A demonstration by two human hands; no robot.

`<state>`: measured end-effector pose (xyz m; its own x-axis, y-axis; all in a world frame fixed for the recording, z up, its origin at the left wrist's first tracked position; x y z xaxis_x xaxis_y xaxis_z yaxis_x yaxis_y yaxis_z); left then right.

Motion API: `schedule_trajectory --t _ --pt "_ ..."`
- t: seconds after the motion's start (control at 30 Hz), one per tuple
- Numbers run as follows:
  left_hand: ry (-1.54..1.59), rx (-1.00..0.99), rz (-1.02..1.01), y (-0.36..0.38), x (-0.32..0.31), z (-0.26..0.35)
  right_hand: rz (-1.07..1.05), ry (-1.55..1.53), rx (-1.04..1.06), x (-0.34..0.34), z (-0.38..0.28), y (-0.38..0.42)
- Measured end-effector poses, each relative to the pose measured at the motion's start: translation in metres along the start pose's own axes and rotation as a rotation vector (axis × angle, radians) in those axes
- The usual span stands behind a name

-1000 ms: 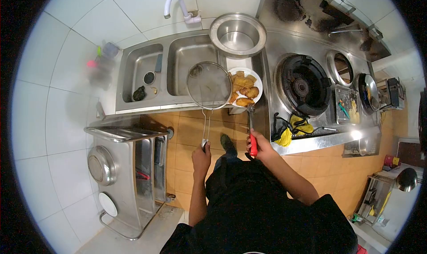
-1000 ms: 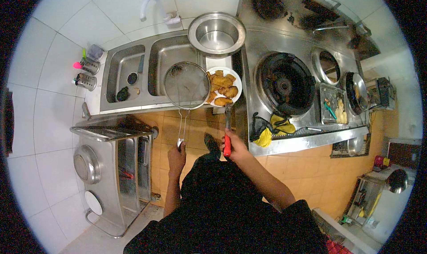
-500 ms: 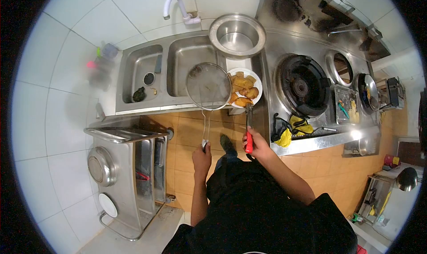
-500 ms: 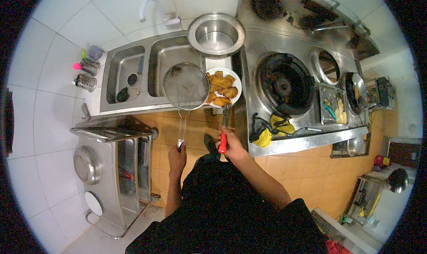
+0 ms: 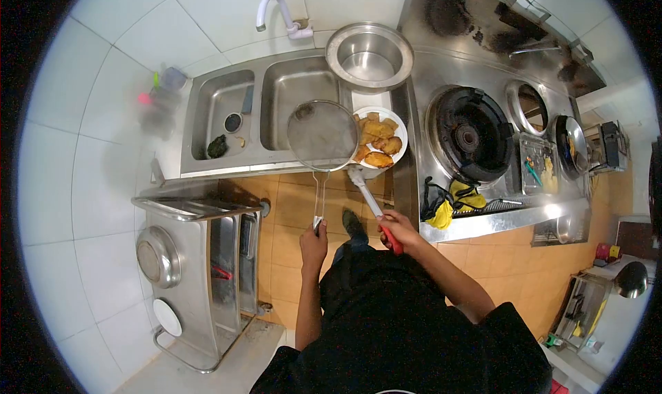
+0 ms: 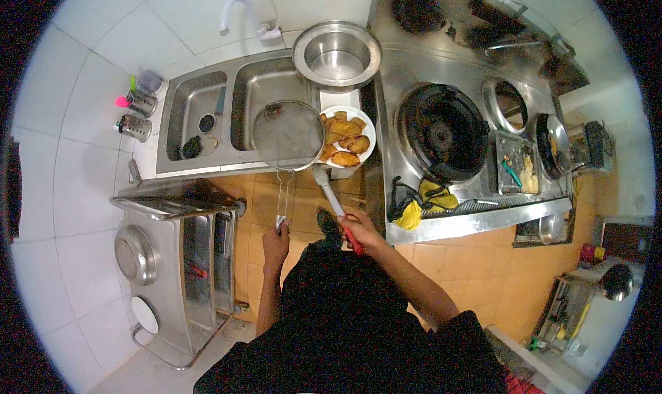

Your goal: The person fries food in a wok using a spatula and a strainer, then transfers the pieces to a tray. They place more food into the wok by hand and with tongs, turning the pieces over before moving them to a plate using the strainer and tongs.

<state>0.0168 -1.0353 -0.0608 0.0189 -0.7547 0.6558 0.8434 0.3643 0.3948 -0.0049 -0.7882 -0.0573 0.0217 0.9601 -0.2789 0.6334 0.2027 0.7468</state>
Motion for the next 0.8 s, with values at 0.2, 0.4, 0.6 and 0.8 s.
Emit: schedule_trajectory --t 0.2,0.4,0.6,0.8 --pt "0.096 0.079 0.059 0.0 0.016 0.002 -0.01 0.686 0.32 0.026 -0.001 -0.041" --pt "0.111 0.096 0.101 -0.001 0.023 -0.009 0.245 0.875 0.523 0.032 -0.025 -0.045" --pt "0.078 0.132 0.109 -0.005 0.005 -0.039 0.185 0.825 0.624 0.053 -0.005 -0.028" --pt "0.069 0.1 0.066 -0.007 0.004 -0.031 0.206 0.809 0.484 0.066 0.014 -0.011"
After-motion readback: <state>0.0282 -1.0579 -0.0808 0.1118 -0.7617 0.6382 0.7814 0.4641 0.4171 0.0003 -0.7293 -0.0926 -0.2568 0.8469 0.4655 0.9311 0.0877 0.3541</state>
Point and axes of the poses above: each hand's wrist, its own y-axis away from the middle knuckle, its own x-axis out of the back of the hand, z = x × y, the point moved 2 cm from there along -y, towards the middle knuckle, and after that the axes turned 7 degrees about x, right-handed, at the moved point
